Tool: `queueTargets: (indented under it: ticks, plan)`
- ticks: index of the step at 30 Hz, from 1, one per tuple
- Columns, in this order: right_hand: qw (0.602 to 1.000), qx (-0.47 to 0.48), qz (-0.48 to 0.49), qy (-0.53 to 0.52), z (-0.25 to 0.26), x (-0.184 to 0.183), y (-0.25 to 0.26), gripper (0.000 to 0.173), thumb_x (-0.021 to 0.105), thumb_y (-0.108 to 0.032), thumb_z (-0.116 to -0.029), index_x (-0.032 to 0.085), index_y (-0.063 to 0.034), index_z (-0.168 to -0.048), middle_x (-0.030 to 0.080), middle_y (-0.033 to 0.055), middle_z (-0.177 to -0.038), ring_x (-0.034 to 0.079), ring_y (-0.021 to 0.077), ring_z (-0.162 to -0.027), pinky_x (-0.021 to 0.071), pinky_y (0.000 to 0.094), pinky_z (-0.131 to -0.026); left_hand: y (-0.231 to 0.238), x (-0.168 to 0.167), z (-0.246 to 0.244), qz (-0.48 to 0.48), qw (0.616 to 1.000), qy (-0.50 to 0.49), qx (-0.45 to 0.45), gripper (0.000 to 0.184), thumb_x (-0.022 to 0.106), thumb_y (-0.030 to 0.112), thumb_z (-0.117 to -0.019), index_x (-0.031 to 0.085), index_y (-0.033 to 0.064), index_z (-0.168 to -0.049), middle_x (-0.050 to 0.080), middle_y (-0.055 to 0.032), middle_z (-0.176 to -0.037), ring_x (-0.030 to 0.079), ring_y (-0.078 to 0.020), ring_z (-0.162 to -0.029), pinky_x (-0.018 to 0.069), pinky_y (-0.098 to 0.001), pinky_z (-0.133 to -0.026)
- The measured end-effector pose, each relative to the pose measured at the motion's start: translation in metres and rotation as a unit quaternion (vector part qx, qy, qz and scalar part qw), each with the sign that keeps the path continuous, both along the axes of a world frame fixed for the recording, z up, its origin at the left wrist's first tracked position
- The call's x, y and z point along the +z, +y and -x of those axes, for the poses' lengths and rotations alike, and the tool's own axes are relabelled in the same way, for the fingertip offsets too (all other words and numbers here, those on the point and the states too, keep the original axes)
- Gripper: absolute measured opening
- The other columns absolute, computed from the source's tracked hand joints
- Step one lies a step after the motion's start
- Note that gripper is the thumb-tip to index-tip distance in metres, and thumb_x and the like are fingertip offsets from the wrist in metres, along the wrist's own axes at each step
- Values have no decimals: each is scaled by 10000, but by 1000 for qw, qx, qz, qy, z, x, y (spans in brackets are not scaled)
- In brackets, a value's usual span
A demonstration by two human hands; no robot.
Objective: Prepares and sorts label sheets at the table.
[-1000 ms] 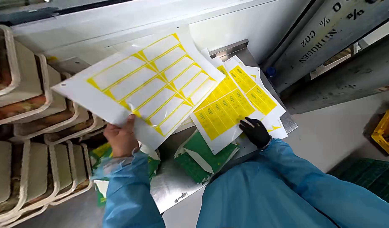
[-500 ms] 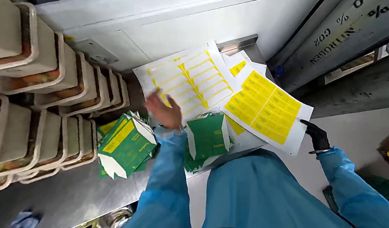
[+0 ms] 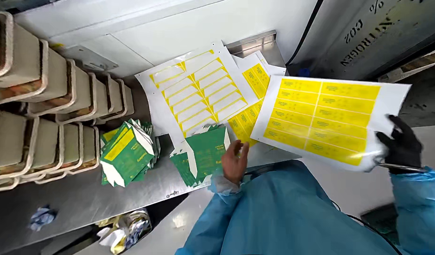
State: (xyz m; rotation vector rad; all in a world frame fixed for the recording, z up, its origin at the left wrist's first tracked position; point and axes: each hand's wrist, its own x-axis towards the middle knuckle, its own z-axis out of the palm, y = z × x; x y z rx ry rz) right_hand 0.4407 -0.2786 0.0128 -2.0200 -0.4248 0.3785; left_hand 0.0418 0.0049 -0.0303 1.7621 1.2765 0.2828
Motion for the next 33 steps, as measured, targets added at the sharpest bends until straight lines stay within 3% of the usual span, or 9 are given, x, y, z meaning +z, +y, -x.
queueTargets:
  ticks: [3, 5, 7, 12, 17, 20, 23, 26, 33]
  plan:
    - [999, 43, -7, 8, -37, 26, -10, 678, 657, -34, -898, 464, -229, -1518, 656, 9, -1257, 662, 34, -976, 584, 259, -839, -6, -12, -23, 348, 922, -164, 54, 711, 316, 599, -1070, 485, 45, -1483, 597, -167, -1402, 622, -293, -1240, 523, -503, -1032]
    - [997, 76, -1, 10, -58, 32, -2, 685, 655, -33, -899, 455, -229, -1524, 657, 4, -1230, 659, 17, -944, 580, 239, -814, -10, -5, -29, 427, 862, -271, 40, 876, 223, 750, -992, 496, 61, -1458, 648, -151, -1320, 658, -280, -1174, 564, -513, -978]
    - [992, 126, 9, -15, -71, 33, 20, 698, 681, -11, -875, 479, -188, -1519, 647, 35, -1258, 646, 20, -979, 571, 228, -832, -13, 8, -26, 412, 857, -306, 26, 776, 298, 731, -995, 580, 111, -1368, 731, -70, -1160, 713, -187, -1032, 609, -428, -875]
    - [962, 272, 15, -24, -63, 21, 112, 694, 653, -53, -939, 405, -189, -1573, 621, 98, -1341, 658, 86, -1064, 577, 283, -900, -32, 25, 12, 290, 907, -293, 80, 203, 516, 136, -1050, 699, 75, -1113, 776, -28, -882, 742, -106, -731, 643, -298, -683]
    - [803, 463, 156, -342, -12, -2, 180, 695, 619, -474, -965, 459, -125, -1544, 407, 201, -1600, 395, 441, -1456, 330, 676, -1136, -74, 10, 15, 259, 863, -338, 271, 202, 562, 164, -1058, 652, 42, -1191, 762, -98, -975, 753, -182, -823, 649, -385, -737]
    - [740, 584, 4, -334, 83, -25, 164, 714, 569, -634, -950, 554, -161, -1485, 492, 139, -1556, 422, 348, -1458, 334, 570, -1189, -84, 4, -12, 266, 838, -354, 318, 250, 564, 240, -1065, 630, 56, -1221, 751, -104, -992, 750, -194, -846, 647, -401, -754]
    - [654, 596, -77, -459, 140, -64, 137, 295, 522, -227, -1056, 675, -145, -1295, 668, 88, -1362, 645, 300, -1215, 537, 478, -962, -87, 2, -39, 267, 833, -342, 342, 298, 545, 302, -1071, 624, 68, -1238, 749, -88, -981, 745, -186, -843, 643, -395, -755]
    - [691, 529, -115, -478, 148, -91, 126, 152, 571, -108, -1009, 701, -102, -1088, 729, 101, -1138, 693, 282, -975, 572, 406, -833, -95, 2, -47, 270, 837, -332, 342, 320, 524, 355, -1076, 630, 97, -1232, 753, -56, -960, 746, -147, -818, 644, -351, -739]
    - [836, 461, -97, -281, 153, -51, 120, 331, 619, -253, -903, 741, -99, -1170, 706, 73, -1281, 615, 260, -1252, 487, 462, -1068, -113, -2, -64, 149, 863, -355, 327, 205, 684, 169, -996, 673, 36, -1152, 756, -99, -961, 750, -194, -811, 650, -389, -756]
